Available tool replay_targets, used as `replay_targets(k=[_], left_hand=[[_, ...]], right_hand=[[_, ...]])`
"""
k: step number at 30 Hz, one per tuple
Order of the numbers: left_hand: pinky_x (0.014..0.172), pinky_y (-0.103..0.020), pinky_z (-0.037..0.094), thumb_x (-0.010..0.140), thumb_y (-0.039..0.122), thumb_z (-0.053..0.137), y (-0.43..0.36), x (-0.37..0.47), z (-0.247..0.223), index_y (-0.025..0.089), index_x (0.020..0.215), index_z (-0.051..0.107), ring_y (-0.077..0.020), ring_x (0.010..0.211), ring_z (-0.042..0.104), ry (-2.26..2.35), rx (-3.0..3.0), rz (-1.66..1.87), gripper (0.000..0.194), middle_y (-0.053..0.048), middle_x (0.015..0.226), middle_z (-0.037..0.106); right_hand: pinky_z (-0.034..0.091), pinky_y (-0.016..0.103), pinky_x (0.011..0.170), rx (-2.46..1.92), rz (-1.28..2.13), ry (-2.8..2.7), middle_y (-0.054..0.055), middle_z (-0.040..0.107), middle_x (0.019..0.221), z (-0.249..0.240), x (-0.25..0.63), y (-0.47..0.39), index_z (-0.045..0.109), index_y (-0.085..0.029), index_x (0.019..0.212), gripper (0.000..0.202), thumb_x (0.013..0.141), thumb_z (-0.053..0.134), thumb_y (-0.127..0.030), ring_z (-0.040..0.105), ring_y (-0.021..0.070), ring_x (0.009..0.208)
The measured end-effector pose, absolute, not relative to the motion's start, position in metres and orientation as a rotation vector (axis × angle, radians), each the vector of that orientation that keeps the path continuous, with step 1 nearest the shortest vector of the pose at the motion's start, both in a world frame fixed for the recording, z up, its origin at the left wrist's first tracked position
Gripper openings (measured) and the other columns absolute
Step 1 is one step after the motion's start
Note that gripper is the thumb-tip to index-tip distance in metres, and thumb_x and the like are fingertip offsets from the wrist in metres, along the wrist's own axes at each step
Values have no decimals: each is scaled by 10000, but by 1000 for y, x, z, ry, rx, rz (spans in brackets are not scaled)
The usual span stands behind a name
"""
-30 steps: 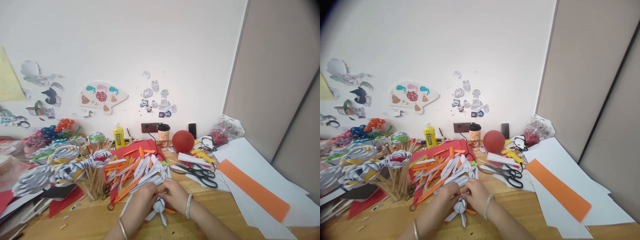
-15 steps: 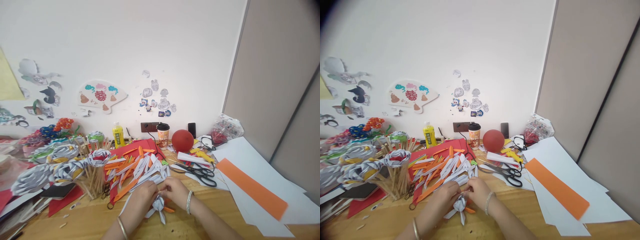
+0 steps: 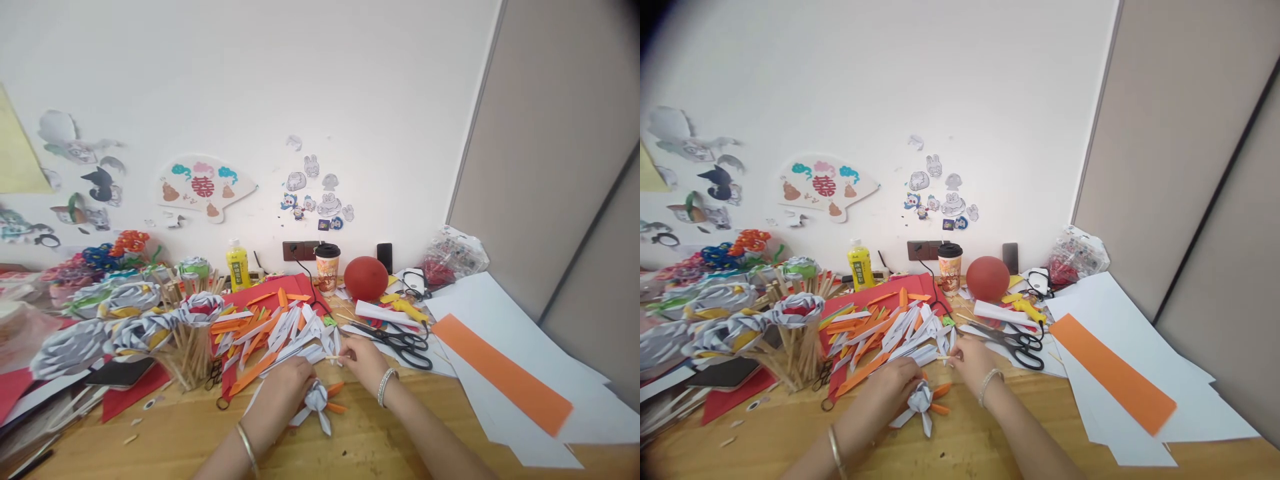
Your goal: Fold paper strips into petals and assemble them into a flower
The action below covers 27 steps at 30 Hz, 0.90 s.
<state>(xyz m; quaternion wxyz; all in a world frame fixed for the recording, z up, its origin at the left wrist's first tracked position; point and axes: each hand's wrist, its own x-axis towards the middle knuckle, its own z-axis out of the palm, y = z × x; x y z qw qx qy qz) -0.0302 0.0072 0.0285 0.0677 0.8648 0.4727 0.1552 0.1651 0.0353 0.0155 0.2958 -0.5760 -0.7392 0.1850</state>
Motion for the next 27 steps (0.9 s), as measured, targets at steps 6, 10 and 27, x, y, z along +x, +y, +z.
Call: replay_targets(k=[6, 10, 27], left_hand=[[685, -261, 422, 820, 134, 407, 6, -28, 30, 167, 756, 627, -187, 751, 592, 1427, 2619, 384, 232, -66, 811, 646], [683, -252, 420, 801, 140, 424, 2, -27, 38, 170, 751, 603, -179, 766, 584, 1469, 2530, 456, 188, -54, 812, 637], [673, -241, 513, 905, 246, 408, -4, -31, 45, 188, 849, 570, -146, 735, 618, 1155, 2556, 1578, 181, -48, 805, 645]], right_hand=[[359, 205, 599, -1537, 484, -1981, 8, 607, 754, 13, 165, 36, 655, -162, 700, 53, 718, 625, -121, 540, 124, 669], [369, 213, 599, -1546, 452, -1991, 12, 608, 756, 9, 167, 38, 655, -171, 702, 62, 710, 624, -118, 546, 135, 672], [431, 319, 670, -545, 1741, -1379, 81, 622, 841, 18, 145, 12, 630, -160, 974, 661, 765, 360, -726, 582, 180, 702]])
